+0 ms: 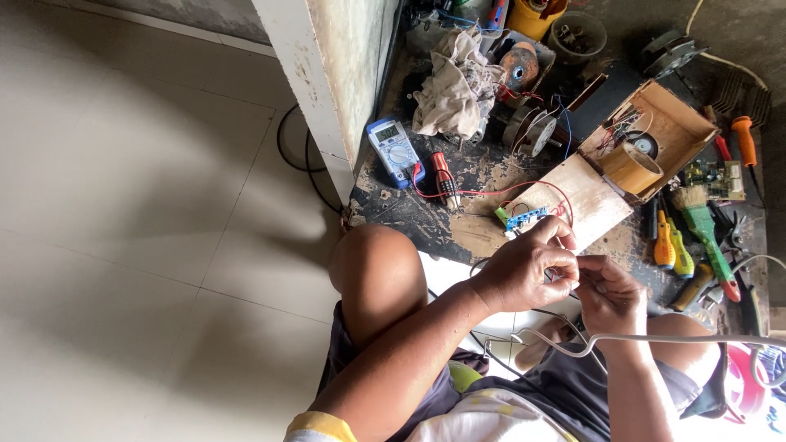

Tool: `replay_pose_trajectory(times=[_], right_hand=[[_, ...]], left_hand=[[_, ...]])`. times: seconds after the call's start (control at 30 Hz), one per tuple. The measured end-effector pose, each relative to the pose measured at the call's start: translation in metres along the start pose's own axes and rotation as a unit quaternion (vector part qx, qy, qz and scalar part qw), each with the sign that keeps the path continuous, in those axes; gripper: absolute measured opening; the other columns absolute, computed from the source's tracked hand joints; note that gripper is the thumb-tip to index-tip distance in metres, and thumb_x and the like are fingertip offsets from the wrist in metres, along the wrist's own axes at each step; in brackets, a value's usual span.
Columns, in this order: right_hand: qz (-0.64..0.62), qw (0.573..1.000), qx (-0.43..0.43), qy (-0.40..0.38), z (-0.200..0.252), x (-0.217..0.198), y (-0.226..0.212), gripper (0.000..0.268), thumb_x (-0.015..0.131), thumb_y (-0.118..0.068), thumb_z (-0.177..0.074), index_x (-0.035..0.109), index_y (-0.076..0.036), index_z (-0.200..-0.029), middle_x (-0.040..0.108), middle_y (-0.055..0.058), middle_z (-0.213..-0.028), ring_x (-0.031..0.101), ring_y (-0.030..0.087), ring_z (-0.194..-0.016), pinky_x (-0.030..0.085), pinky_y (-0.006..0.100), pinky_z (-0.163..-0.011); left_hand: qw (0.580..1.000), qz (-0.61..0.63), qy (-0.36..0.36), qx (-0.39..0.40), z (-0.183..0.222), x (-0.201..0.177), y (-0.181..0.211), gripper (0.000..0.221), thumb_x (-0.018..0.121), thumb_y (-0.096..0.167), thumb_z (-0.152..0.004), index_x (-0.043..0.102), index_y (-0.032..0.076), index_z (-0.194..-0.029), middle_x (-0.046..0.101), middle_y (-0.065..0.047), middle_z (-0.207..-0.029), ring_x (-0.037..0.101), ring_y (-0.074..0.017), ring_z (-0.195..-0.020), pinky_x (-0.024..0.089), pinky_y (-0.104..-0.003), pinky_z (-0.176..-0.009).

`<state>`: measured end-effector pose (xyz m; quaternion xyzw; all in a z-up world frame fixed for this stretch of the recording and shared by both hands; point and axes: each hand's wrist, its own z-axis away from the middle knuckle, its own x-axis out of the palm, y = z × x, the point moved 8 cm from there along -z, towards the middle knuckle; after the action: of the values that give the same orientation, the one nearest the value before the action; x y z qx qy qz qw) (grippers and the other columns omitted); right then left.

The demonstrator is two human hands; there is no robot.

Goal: Wiring and organizing connections on a small circuit board as part of an electronics repair task.

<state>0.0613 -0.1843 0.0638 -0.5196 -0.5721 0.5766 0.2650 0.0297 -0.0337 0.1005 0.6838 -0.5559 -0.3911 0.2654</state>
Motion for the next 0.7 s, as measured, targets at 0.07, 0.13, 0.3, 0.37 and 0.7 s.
replay_pose_trajectory(times=[0.07, 0.13, 0.3, 0.37, 0.7], right_hand=[[0.008, 1.000, 0.003, 0.006, 0.001, -0.001, 0.000, 0.024, 0.058, 0.015, -0.092, 0.070, 0.002, -0.108, 0.076, 0.011, -0.100, 0.069, 0.013, -0.094, 0.055, 0.023, -0.089], [0.016, 1.000, 0.006, 0.010, 0.002, -0.003, 0.003, 0.024, 0.059, 0.014, -0.092, 0.070, 0.001, -0.108, 0.076, 0.010, -0.099, 0.068, 0.011, -0.093, 0.054, 0.022, -0.087], [0.041, 0.999, 0.004, 0.022, 0.006, -0.008, 0.006, 0.020, 0.065, 0.011, -0.091, 0.070, 0.001, -0.108, 0.075, 0.010, -0.096, 0.067, 0.010, -0.089, 0.053, 0.020, -0.084], [0.017, 1.000, 0.002, 0.013, 0.008, -0.008, 0.011, 0.020, 0.062, 0.012, -0.092, 0.069, 0.001, -0.108, 0.075, 0.011, -0.098, 0.068, 0.012, -0.091, 0.054, 0.021, -0.086], [0.019, 0.999, 0.007, 0.025, 0.008, 0.002, -0.011, 0.019, 0.069, 0.011, -0.089, 0.075, -0.002, -0.102, 0.071, 0.006, -0.076, 0.057, 0.006, -0.079, 0.051, 0.027, -0.080]], left_hand=[[1.000, -0.001, -0.002, -0.001, -0.001, 0.001, 0.000, 0.014, 0.072, 0.005, -0.082, 0.064, 0.015, -0.079, 0.051, -0.006, -0.108, 0.062, -0.0198, -0.091, 0.054, -0.032, -0.075], [1.000, -0.002, -0.003, -0.003, -0.002, 0.002, -0.001, 0.014, 0.073, 0.004, -0.081, 0.064, 0.015, -0.078, 0.051, -0.006, -0.108, 0.062, -0.0207, -0.094, 0.054, -0.032, -0.077], [1.000, -0.008, -0.012, -0.006, -0.001, 0.007, -0.003, 0.013, 0.072, 0.006, -0.080, 0.064, 0.016, -0.077, 0.052, -0.005, -0.109, 0.063, -0.0191, -0.092, 0.054, -0.033, -0.074], [1.000, -0.008, -0.013, -0.006, 0.000, 0.007, -0.002, 0.013, 0.072, 0.005, -0.080, 0.064, 0.016, -0.077, 0.052, -0.004, -0.109, 0.064, -0.0189, -0.091, 0.054, -0.033, -0.073], [0.999, -0.011, -0.033, -0.035, 0.002, 0.003, -0.004, 0.014, 0.072, 0.008, -0.075, 0.061, 0.014, -0.072, 0.054, -0.004, -0.107, 0.072, -0.0270, -0.086, 0.060, -0.039, -0.076]])
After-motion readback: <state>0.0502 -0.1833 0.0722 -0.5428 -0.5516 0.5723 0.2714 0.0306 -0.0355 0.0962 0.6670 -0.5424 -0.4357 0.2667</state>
